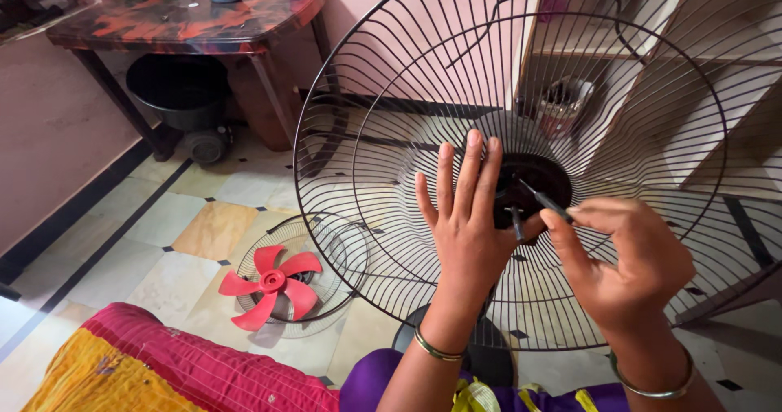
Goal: The person uses a screwdriver to loosen and remove screws from the central hub of a standing electric fan. They repeatedly adjust the fan cage and remove the front grille, then continue unscrewing the central hub.
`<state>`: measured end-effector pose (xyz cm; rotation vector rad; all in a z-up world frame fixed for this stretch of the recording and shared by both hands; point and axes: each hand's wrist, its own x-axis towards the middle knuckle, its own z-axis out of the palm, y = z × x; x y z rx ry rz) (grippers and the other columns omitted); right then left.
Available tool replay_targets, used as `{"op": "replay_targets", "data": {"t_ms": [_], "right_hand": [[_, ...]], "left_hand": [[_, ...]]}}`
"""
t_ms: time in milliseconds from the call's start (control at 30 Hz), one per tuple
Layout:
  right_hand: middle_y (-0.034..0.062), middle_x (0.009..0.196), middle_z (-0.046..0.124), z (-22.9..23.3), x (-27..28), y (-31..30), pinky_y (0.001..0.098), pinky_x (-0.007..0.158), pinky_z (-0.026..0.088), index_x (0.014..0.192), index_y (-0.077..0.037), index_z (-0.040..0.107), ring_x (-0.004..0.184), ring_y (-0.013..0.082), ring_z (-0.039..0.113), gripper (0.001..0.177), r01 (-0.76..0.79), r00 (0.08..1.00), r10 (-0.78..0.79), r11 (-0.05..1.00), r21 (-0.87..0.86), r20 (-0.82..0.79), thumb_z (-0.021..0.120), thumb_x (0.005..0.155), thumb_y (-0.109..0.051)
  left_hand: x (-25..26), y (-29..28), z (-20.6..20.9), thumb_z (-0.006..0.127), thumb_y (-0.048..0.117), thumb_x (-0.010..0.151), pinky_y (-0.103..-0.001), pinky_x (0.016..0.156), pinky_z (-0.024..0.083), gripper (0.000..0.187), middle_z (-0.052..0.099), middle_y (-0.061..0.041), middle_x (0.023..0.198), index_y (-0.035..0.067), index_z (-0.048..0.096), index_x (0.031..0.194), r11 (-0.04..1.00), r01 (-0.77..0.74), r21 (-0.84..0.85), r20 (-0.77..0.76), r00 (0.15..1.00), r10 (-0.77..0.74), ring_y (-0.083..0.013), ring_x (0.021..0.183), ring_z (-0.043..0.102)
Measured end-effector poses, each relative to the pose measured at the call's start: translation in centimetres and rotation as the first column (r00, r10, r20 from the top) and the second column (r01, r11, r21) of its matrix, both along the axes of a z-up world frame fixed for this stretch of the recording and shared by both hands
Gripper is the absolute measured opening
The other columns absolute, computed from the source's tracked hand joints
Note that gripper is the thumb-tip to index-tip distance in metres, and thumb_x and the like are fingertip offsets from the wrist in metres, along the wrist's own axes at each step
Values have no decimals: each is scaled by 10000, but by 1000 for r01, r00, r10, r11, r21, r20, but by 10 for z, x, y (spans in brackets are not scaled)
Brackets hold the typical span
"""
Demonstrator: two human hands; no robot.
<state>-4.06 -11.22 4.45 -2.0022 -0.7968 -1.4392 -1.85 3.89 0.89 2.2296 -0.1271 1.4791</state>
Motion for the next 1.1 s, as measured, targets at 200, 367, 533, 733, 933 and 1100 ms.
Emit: {"op": "replay_targets", "data": {"t_ms": [200,367,533,733,933,1100], "right_hand": [[112,911,712,14,-4,1,298,673,537,926,-23,637,781,230,698,292,22,1000,-23,999,-32,-11,907,905,-131],[138,999,729,28,-5,4,297,705,557,932,-5,628,834,228,714,277,-26,999,26,1000,-14,-19,889,882,-86],[101,1048,740,31,-2,13,260,765,595,991,1,636,907,179,750,219,-179,983,181,982,59,-42,845,934,-26],[111,1079,749,38,-11,11,263,786,612,1064,-21,705,969,202,755,127,-186,975,183,983,-9,-129,765,952,-16],[99,1070,754,42,-17,6,294,820,613,1075,-24,723,983,221,759,161,-96,991,87,991,-98,-100,781,925,-29],[94,1051,760,32,-13,0,294,768,591,1046,-45,714,929,223,756,195,-76,995,65,987,-142,-81,827,895,-94]], "left_hand": [[0,0,0,770,632,837,-517,1311,72,908,456,-23,1639,126,511,1545,1000,-10,8,19,1000,10,-271,1590,318],[1,-1,0,769,663,801,-519,1304,98,953,456,-36,1633,117,510,1539,1000,13,-6,0,1000,-13,-279,1578,336],[0,0,1,769,682,797,-527,1296,97,968,459,-39,1632,116,513,1539,1000,-15,15,2,1000,15,-281,1575,334],[0,-1,0,766,692,820,-520,1306,85,951,457,-23,1634,128,516,1544,999,-31,22,20,999,31,-267,1583,319],[2,-1,-2,749,695,818,-523,1303,74,950,453,-27,1632,130,508,1543,1000,-14,13,33,999,14,-271,1578,315],[2,-1,-3,749,655,846,-516,1322,79,908,460,-17,1639,141,507,1554,1000,-24,14,12,1000,24,-265,1591,317]]}}
